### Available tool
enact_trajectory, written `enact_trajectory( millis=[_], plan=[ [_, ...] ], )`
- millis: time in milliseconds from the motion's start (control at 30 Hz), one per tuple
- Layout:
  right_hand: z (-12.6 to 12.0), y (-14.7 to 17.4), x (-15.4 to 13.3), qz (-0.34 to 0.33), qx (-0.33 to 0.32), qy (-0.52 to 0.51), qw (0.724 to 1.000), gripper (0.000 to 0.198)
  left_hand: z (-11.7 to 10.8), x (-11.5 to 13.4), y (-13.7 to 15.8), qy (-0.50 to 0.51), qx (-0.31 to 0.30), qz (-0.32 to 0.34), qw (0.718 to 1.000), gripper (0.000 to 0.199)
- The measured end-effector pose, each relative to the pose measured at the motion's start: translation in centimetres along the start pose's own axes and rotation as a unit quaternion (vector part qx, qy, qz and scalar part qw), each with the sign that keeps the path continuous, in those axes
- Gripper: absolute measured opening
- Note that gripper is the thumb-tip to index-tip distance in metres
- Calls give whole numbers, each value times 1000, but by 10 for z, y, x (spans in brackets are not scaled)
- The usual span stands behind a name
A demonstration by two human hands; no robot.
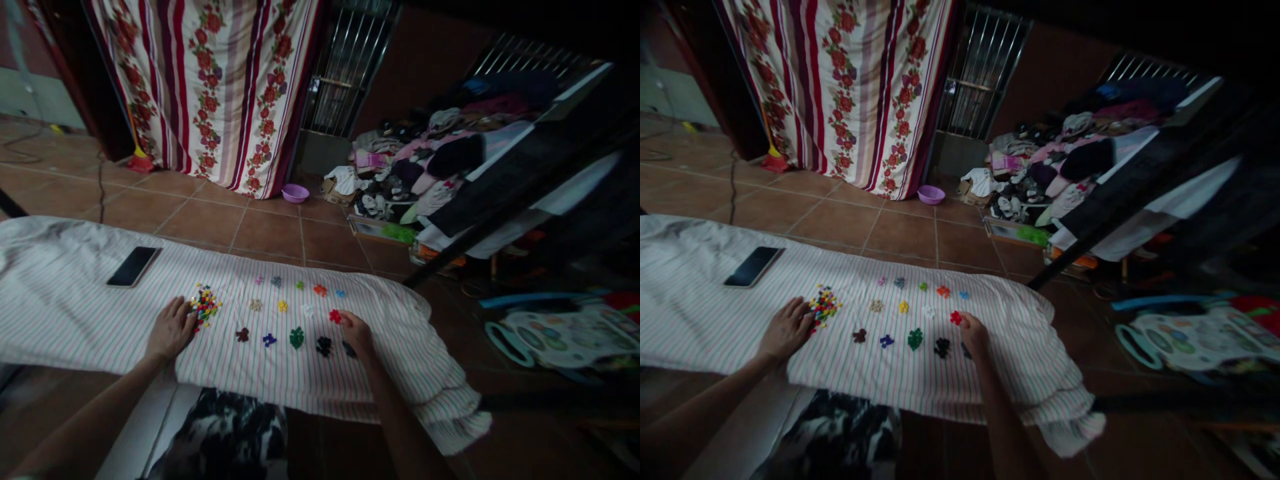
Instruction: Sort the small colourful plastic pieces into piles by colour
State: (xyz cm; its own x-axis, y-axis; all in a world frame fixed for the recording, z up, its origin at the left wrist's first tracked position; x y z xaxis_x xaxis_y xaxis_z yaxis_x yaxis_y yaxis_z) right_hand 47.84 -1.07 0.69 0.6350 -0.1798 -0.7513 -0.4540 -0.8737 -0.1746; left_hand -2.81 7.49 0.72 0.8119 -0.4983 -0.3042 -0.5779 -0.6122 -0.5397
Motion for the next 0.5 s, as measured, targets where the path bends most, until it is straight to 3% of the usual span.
enact_trajectory(
  millis=[167,300,400,500],
  plan=[
    [-1,2,-11,20,23,44,999,39,2,0,-1,10,-19,-43,999,24],
    [6,4,-45,-7,52,82,995,37,6,1,0,22,-44,-73,996,27],
    [29,2,-82,-26,54,62,996,34,11,0,0,54,-58,-104,991,30],
    [69,4,-129,-66,17,11,998,32,16,-2,1,95,-60,-121,986,33]
  ],
)
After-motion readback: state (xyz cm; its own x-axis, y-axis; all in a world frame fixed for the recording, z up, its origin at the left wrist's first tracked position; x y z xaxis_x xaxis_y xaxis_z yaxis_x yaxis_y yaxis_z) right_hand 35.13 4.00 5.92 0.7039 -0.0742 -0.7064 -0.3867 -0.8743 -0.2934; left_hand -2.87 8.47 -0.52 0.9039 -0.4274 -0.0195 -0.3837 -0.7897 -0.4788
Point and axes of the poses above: each hand's wrist, its own y-axis away from the middle knuckle, its own z-axis out of the palm, x = y × z, the point moved 5 cm from there along -y, towards the middle knuckle, and after that the axes turned 10 degrees about -y, right-handed, at the moved point
